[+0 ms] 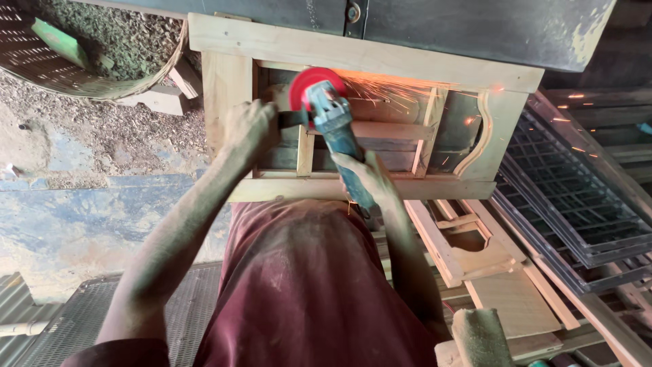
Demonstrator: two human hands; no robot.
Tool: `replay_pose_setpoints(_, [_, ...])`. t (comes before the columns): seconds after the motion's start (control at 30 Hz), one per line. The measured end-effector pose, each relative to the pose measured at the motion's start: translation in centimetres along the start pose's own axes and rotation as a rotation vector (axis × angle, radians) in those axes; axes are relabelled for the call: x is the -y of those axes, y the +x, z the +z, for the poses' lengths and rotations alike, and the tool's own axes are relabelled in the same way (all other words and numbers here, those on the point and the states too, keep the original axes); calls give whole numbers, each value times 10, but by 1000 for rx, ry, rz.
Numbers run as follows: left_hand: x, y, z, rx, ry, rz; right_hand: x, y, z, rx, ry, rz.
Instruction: The person uses an angle grinder with a red disc to grind the edges and surfaces of a wooden frame. The person holds the frame with one hand while operating the tool with the other, moving it along the wood and generating sparks.
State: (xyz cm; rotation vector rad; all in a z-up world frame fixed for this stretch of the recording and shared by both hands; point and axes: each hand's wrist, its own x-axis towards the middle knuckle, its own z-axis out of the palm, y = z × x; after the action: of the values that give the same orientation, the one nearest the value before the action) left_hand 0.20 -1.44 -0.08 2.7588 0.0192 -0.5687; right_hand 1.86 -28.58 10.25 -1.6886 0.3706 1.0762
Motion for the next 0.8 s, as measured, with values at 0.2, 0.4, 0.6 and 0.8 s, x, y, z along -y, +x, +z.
replay_pose_setpoints(0.2, [22,-12,-19,69,-32,-48,3,4,19,25,-81,-108])
replay_pose_setpoints(0.4, [0,-7,1,-156,-55,101,-9,-5,7,10,34,-34])
replay_pose_setpoints(0.6, [-6,-46,12,-77,-114,78,-34,-23,10,43,-12,-68])
replay_pose_setpoints(0.8, [2,-52,12,-152,-61,127,-39,-23,24,85,18,-111])
